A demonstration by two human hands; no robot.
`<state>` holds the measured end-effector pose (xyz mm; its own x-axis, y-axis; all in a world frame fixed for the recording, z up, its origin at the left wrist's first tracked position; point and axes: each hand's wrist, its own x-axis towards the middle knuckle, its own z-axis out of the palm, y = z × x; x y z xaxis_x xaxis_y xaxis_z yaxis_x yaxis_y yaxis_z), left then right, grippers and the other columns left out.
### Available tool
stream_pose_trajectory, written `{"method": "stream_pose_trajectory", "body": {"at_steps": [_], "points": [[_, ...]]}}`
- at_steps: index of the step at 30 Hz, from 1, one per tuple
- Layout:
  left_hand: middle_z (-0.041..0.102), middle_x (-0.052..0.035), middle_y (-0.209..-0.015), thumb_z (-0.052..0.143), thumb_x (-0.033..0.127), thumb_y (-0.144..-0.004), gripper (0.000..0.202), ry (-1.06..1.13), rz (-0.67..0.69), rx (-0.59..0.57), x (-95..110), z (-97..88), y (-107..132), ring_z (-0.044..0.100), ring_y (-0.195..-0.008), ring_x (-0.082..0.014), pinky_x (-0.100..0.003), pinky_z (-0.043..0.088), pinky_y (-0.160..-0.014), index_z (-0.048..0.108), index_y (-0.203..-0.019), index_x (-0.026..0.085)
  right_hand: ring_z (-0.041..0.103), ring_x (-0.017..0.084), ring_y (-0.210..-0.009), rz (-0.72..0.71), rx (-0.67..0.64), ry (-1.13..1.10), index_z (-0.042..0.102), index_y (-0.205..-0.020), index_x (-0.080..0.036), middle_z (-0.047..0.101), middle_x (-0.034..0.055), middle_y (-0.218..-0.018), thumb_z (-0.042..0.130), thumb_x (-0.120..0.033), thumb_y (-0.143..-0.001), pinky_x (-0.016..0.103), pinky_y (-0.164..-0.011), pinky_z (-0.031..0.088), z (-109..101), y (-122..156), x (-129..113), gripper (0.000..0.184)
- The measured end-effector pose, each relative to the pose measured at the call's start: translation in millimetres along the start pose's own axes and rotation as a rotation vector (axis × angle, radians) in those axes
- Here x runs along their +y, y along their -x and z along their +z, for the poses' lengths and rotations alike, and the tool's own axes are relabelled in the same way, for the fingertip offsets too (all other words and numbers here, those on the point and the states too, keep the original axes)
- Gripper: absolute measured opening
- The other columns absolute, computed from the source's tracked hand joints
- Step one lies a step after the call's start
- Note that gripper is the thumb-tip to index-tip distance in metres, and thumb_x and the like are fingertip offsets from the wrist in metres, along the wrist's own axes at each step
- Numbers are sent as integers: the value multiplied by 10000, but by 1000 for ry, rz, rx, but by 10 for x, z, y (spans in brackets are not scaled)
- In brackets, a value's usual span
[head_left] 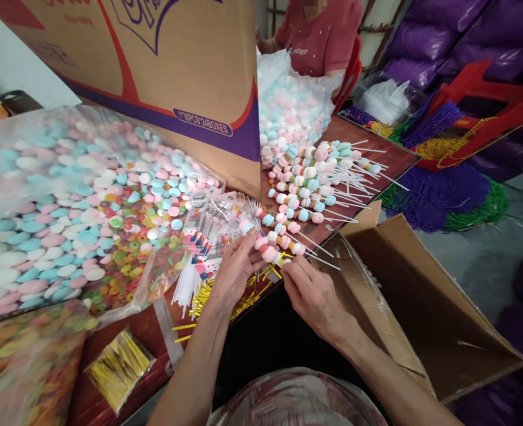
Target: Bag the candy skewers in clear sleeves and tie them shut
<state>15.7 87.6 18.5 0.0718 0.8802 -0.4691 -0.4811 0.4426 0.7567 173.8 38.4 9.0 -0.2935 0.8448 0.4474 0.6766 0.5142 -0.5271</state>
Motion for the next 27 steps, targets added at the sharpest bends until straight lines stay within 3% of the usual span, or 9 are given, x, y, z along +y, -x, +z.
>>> {"method": "stream_pose_trajectory", "body": {"at_steps": [4, 7, 10, 12, 15, 19, 24, 27], "points": [[755, -138, -910, 709, 405, -821, 287, 68, -32, -78, 16, -2, -10, 733, -886, -243, -319, 568, -775, 679, -860, 122, 520, 120, -669, 174, -46, -317, 572, -842, -180, 563, 13, -755, 450, -163, -976, 220, -625, 411, -4, -18, -28, 182], [752, -131, -897, 706, 366, -828, 253, 138, -7, -107, -21, 35, -24, 725, -922, -238, -303, 559, -794, 690, -863, 116, 514, 116, -647, 233, -71, -398, 575, -858, -186, 563, -3, -732, 464, -190, -974, 220, -630, 419, 27, -23, -58, 161], [745, -109, -872, 708, 359, -827, 244, 179, -2, -141, -81, 69, -29, 719, -872, -213, -295, 558, -776, 694, -845, 116, 538, 117, -611, 317, -55, -385, 577, -1013, -187, 587, -16, -716, 470, -195, -967, 221, -622, 437, 62, -32, -107, 117], [737, -81, -852, 719, 347, -819, 226, 206, 20, -133, -113, 82, -19, 708, -816, -182, -265, 550, -728, 692, -826, 123, 587, 125, -627, 366, -15, -377, 527, -1198, -173, 640, -2, -764, 469, -187, -965, 226, -641, 471, 70, -48, -142, 241], [728, -60, -831, 723, 325, -816, 204, 222, 37, -117, -137, 105, 14, 691, -772, -156, -243, 537, -706, 693, -818, 123, 675, 139, -741, 335, -13, -383, 417, -1414, -172, 718, 67, -985, 460, -188, -976, 237, -700, 526, 64, -73, -175, 440], [742, -97, -903, 701, 354, -834, 233, 213, -2, -126, -134, 141, 64, 706, -894, -208, -302, 545, -822, 700, -865, 123, 718, 157, -874, 230, -23, -339, 483, -1432, -194, 684, 122, -1241, 446, -191, -992, 250, -777, 565, 69, -72, -172, 442], [741, -144, -970, 619, 571, -842, 471, 123, -30, -168, -81, 96, 49, 700, -977, -250, -339, 555, -845, 701, -968, 124, 693, 189, -1064, 193, 32, -404, 516, -1423, -202, 651, 109, -1314, 461, -164, -984, 295, -905, 556, 91, -45, -100, 444], [741, -149, -981, 553, 660, -835, 571, 55, 34, -81, -2, 47, -10, 700, -982, -248, -332, 561, -839, 698, -991, 130, 709, 182, -1003, 245, 60, -482, 561, -1386, -194, 690, 98, -1248, 491, -185, -976, 282, -874, 562, 84, -25, -39, 415]]}}
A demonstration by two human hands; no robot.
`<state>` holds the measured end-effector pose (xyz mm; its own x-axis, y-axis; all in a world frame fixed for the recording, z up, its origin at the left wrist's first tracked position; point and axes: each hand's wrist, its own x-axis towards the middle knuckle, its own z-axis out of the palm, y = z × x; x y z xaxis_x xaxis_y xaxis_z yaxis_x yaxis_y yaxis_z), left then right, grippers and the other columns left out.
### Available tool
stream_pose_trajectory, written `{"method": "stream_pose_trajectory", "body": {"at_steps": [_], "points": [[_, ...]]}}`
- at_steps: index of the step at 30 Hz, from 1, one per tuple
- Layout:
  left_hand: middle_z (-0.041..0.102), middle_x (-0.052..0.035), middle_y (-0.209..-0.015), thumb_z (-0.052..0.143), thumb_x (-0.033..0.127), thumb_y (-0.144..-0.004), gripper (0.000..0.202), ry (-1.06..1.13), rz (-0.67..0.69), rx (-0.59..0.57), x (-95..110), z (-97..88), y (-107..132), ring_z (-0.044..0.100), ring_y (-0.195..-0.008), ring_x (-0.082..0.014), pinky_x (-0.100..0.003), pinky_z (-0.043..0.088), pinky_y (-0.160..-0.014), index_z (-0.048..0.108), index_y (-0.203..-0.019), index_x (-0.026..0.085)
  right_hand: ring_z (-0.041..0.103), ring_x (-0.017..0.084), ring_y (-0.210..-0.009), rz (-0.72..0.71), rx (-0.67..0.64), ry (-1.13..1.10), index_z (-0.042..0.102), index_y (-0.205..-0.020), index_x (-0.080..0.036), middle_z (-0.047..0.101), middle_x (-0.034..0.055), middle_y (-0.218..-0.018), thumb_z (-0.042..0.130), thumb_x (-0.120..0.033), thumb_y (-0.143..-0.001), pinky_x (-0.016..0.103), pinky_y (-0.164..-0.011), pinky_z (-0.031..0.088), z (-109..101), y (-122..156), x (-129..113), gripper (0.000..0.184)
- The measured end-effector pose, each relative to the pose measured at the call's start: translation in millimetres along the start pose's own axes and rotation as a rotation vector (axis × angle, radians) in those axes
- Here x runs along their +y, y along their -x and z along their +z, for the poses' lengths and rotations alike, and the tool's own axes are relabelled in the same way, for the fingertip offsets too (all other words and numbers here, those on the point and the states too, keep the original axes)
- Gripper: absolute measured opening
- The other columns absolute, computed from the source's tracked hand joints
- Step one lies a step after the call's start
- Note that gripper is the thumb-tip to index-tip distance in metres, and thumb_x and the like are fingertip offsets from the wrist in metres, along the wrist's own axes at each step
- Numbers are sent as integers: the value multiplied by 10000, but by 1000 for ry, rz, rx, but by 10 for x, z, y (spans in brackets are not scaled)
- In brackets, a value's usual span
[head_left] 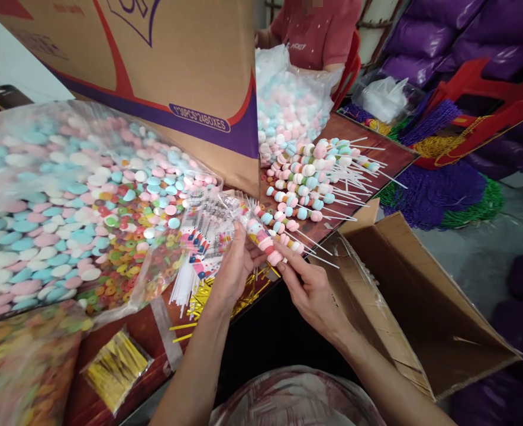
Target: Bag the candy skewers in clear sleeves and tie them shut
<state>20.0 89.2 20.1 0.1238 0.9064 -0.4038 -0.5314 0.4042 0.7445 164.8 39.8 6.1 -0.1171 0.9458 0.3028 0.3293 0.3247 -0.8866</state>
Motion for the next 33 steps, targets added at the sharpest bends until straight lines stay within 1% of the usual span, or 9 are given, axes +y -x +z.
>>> {"method": "stream_pose_trajectory", "body": {"at_steps": [3, 6, 9, 14, 17, 22, 25, 29, 33], "points": [[742, -131, -977, 567, 627, -847, 516, 27, 85, 87, 109, 3, -78, 696, -1001, -249, -338, 565, -851, 699, -975, 145, 721, 166, -878, 48, -23, -13, 586, -1362, -181, 728, 86, -1160, 512, -215, -972, 258, -794, 573, -36, 8, 18, 398], [743, -123, -942, 573, 576, -871, 446, 115, 84, 78, 170, 64, -141, 698, -998, -262, -376, 570, -859, 692, -927, 150, 718, 173, -910, 5, -65, 19, 580, -1365, -185, 731, 84, -1146, 500, -226, -981, 267, -822, 566, -46, 10, 9, 395], [735, -106, -853, 641, 476, -862, 336, 140, 90, 98, 129, 145, -163, 718, -934, -253, -375, 577, -844, 667, -856, 140, 716, 162, -889, -134, -120, 143, 528, -1406, -178, 733, 101, -1124, 463, -191, -990, 245, -792, 556, -43, 4, 36, 421], [689, -52, -720, 732, 412, -802, 288, 132, 27, 194, 50, 182, -152, 729, -771, -207, -320, 597, -753, 643, -807, 138, 636, 141, -658, -436, -256, 587, 399, -1484, -109, 717, 58, -806, 392, -46, -943, 240, -646, 502, -126, -8, 189, 545], [659, -25, -666, 738, 388, -801, 268, 134, -6, 219, 69, 153, -141, 722, -733, -191, -299, 598, -715, 634, -784, 142, 618, 136, -659, -496, -275, 698, 398, -1490, -127, 698, 40, -778, 405, -29, -936, 239, -649, 479, -181, -7, 256, 563], [646, -18, -669, 691, 374, -846, 256, 188, 62, 127, -5, 189, -113, 706, -765, -179, -298, 583, -748, 617, -752, 148, 658, 137, -672, -297, -120, 537, 469, -1457, -155, 718, 56, -790, 424, -114, -977, 227, -665, 506, -51, 29, 227, 484], [641, -12, -683, 709, 360, -832, 234, 191, 83, 91, -74, 221, -103, 692, -780, -168, -291, 570, -779, 631, -774, 147, 714, 173, -851, -128, -45, 304, 517, -1423, -181, 749, 107, -1010, 427, -160, -990, 257, -777, 552, 92, 51, 136, 443], [619, -1, -671, 714, 339, -831, 236, 217, 64, 111, -71, 202, -108, 672, -739, -139, -287, 562, -810, 615, -734, 148, 694, 209, -1051, 72, -18, -59, 608, -1332, -209, 732, 83, -1139, 491, -224, -977, 324, -904, 562, 182, 52, 32, 375], [629, 3, -704, 690, 373, -850, 244, 237, 84, 91, -68, 170, -108, 670, -730, -127, -288, 561, -818, 615, -755, 162, 683, 223, -1085, 92, -36, -111, 618, -1324, -214, 732, 73, -1151, 501, -223, -971, 376, -941, 558, 160, 58, 44, 373]]}}
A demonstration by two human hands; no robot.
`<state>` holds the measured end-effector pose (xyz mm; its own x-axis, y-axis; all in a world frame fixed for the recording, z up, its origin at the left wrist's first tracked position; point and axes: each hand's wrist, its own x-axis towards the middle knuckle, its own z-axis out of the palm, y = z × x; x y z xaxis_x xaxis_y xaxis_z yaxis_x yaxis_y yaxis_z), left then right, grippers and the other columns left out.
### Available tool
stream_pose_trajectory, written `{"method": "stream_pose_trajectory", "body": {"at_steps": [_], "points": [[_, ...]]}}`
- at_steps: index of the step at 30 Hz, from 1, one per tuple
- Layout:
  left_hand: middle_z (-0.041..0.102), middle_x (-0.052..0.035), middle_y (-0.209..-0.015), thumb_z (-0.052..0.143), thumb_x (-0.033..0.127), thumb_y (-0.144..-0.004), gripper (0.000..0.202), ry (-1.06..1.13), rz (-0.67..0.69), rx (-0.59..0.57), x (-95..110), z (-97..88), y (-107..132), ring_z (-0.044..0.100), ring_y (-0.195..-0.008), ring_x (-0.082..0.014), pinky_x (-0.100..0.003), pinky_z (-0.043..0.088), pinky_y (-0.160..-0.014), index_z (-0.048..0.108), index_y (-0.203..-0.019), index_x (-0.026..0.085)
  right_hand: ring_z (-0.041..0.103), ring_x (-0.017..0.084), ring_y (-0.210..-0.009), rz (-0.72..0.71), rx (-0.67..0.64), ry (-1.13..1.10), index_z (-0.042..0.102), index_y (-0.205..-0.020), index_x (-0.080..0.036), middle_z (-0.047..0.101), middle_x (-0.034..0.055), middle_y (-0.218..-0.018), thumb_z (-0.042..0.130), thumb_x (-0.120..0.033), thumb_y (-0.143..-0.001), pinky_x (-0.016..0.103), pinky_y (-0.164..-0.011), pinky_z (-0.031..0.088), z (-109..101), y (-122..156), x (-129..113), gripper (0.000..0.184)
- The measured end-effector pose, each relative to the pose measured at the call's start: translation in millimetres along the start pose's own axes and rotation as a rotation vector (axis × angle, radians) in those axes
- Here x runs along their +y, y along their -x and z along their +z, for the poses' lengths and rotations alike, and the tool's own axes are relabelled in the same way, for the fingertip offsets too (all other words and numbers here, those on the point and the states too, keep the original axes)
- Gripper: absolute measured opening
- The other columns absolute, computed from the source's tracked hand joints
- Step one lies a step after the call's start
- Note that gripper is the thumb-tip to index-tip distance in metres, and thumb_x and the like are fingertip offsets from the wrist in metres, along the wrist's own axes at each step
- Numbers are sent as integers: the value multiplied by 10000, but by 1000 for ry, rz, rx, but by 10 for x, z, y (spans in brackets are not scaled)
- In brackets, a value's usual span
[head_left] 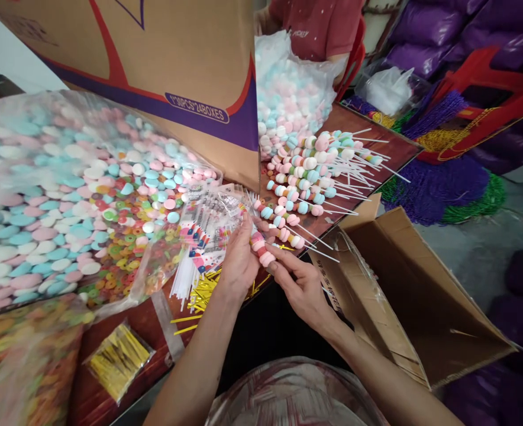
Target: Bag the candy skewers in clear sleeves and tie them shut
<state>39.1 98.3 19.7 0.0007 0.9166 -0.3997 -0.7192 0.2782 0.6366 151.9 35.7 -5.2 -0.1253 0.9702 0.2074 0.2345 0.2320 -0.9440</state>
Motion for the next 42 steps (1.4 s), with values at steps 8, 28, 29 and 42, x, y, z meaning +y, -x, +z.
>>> {"method": "stream_pose_trajectory", "body": {"at_steps": [8, 28, 29, 42], "points": [[651, 11, -720, 753, 369, -792, 248, -45, -61, -61, -80, -1, 98, 635, -610, -87, -233, 558, -717, 622, -802, 158, 727, 183, -915, -185, -51, 341, 553, -1392, -180, 747, 111, -1075, 428, -143, -981, 286, -851, 577, -69, -64, 21, 431], [634, -15, -650, 764, 324, -761, 254, -123, -162, -144, -73, -95, 98, 690, -722, -164, -245, 540, -698, 639, -665, 124, 618, 147, -567, -346, 83, 950, 614, -1323, -118, 725, 78, -751, 396, -72, -951, 252, -541, 426, 80, -12, 1, 434], [627, -8, -650, 756, 317, -771, 242, -94, -180, -152, -70, -93, 101, 688, -715, -159, -250, 544, -713, 640, -678, 127, 641, 148, -599, -309, 82, 913, 610, -1328, -126, 745, 89, -822, 389, -84, -960, 242, -555, 443, 91, -19, -6, 432], [725, -79, -863, 616, 354, -901, 229, -54, -132, -129, 133, -180, 17, 701, -851, -193, -322, 573, -805, 676, -913, 134, 484, 93, -528, 256, -86, -106, 648, -1295, -207, 627, 10, -707, 493, -284, -964, 200, -492, 388, -205, -34, -166, 374]]}}
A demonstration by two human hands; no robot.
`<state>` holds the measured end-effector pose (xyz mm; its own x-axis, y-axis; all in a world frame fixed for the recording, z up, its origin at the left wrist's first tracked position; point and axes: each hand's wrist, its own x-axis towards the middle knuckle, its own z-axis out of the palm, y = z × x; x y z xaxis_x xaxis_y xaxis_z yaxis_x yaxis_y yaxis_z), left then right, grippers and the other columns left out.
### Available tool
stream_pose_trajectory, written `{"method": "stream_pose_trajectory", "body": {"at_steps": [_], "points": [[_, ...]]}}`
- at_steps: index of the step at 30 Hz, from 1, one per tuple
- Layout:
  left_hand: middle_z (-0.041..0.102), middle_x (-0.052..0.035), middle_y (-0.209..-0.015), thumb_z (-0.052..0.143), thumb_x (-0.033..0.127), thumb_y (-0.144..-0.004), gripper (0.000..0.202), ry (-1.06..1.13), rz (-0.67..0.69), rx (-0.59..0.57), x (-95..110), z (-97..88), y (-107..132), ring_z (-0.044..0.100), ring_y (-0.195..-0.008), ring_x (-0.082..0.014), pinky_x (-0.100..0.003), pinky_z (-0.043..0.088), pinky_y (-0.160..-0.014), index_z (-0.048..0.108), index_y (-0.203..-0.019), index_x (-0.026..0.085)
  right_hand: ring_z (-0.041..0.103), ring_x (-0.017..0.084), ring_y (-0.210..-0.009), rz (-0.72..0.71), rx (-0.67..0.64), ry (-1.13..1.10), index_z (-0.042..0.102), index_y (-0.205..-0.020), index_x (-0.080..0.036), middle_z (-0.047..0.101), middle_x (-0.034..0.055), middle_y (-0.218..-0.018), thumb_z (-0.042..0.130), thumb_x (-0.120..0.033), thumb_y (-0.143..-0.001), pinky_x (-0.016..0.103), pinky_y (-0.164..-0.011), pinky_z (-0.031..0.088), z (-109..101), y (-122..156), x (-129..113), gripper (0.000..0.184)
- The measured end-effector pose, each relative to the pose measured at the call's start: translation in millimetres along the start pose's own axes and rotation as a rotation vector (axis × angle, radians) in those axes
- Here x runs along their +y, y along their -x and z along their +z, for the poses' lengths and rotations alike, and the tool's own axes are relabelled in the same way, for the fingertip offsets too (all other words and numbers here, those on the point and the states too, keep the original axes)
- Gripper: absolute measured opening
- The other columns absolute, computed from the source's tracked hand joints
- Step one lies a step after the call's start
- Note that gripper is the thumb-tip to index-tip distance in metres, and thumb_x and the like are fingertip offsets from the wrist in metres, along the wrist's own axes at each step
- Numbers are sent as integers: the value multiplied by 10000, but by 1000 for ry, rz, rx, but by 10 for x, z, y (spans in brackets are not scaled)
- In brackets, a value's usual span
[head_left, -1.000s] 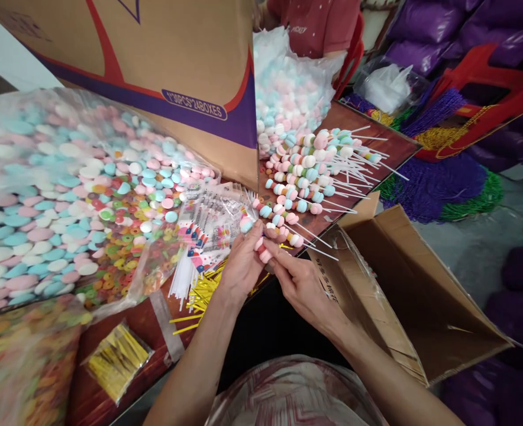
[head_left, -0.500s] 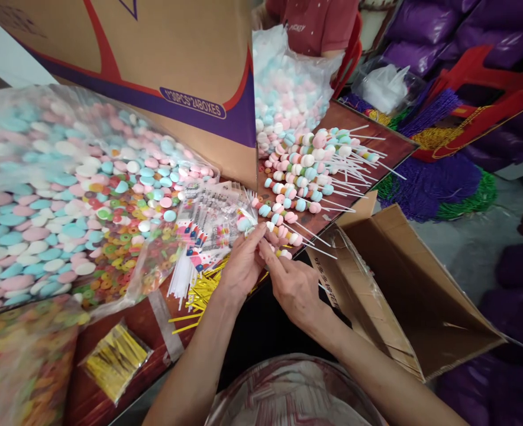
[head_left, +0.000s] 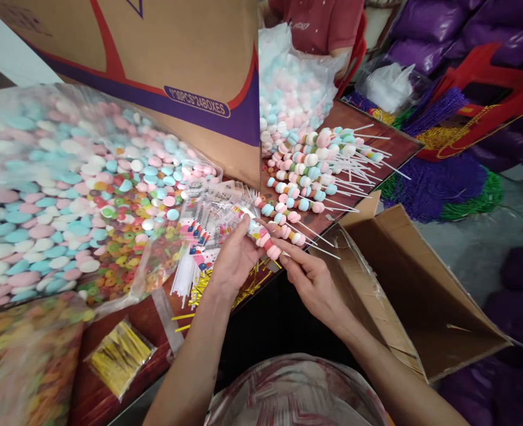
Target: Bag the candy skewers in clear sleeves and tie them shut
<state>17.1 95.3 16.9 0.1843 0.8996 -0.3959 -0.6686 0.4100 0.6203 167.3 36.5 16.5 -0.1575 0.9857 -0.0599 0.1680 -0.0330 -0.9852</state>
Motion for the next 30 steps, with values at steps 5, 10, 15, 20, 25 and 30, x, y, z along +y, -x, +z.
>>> {"method": "stream_pose_trajectory", "body": {"at_steps": [5, 10, 15, 20, 25, 30], "points": [[708, -55, -781, 652, 383, -877, 253, 5, 52, 37, -61, -25, -10, 695, -799, -177, -312, 577, -795, 667, -858, 131, 120, 33, -410, 335, -139, -647, 642, -1264, -145, 222, -126, -481, 667, -329, -864, 166, -387, 106, -56, -83, -73, 441], [713, -75, -794, 522, 436, -946, 336, 112, 5, -3, -56, 18, -29, 707, -829, -194, -346, 581, -822, 659, -873, 137, 68, 23, -404, 514, -225, -966, 633, -1233, -140, 198, -151, -475, 692, -193, -826, 155, -375, 130, -114, -112, -61, 415], [734, -131, -830, 428, 488, -967, 447, 53, -47, 93, -23, 22, -3, 721, -885, -240, -395, 585, -823, 642, -843, 116, 82, 17, -401, 483, -186, -896, 660, -1204, -128, 209, -146, -470, 704, -212, -828, 165, -384, 120, -154, -93, -53, 388], [739, -173, -871, 360, 524, -973, 537, -3, -84, 134, 12, 3, 7, 723, -885, -253, -410, 588, -808, 641, -816, 94, 119, 29, -411, 402, -141, -662, 672, -1224, -140, 209, -129, -480, 705, -297, -830, 188, -399, 89, -196, -100, -77, 426], [739, -134, -858, 409, 473, -979, 453, -12, -41, 105, -26, 7, 1, 719, -886, -221, -370, 585, -817, 653, -863, 110, 231, 60, -417, 221, -86, -351, 662, -1268, -185, 296, -96, -488, 618, -372, -891, 185, -397, 205, -126, -98, -61, 423], [738, -115, -869, 568, 431, -923, 340, -39, 32, 56, -93, 15, 13, 717, -893, -212, -337, 578, -835, 659, -888, 106, 617, 150, -737, -138, 20, 206, 627, -1321, -215, 707, 49, -867, 450, -280, -978, 254, -708, 489, 27, -23, -5, 391]]}}
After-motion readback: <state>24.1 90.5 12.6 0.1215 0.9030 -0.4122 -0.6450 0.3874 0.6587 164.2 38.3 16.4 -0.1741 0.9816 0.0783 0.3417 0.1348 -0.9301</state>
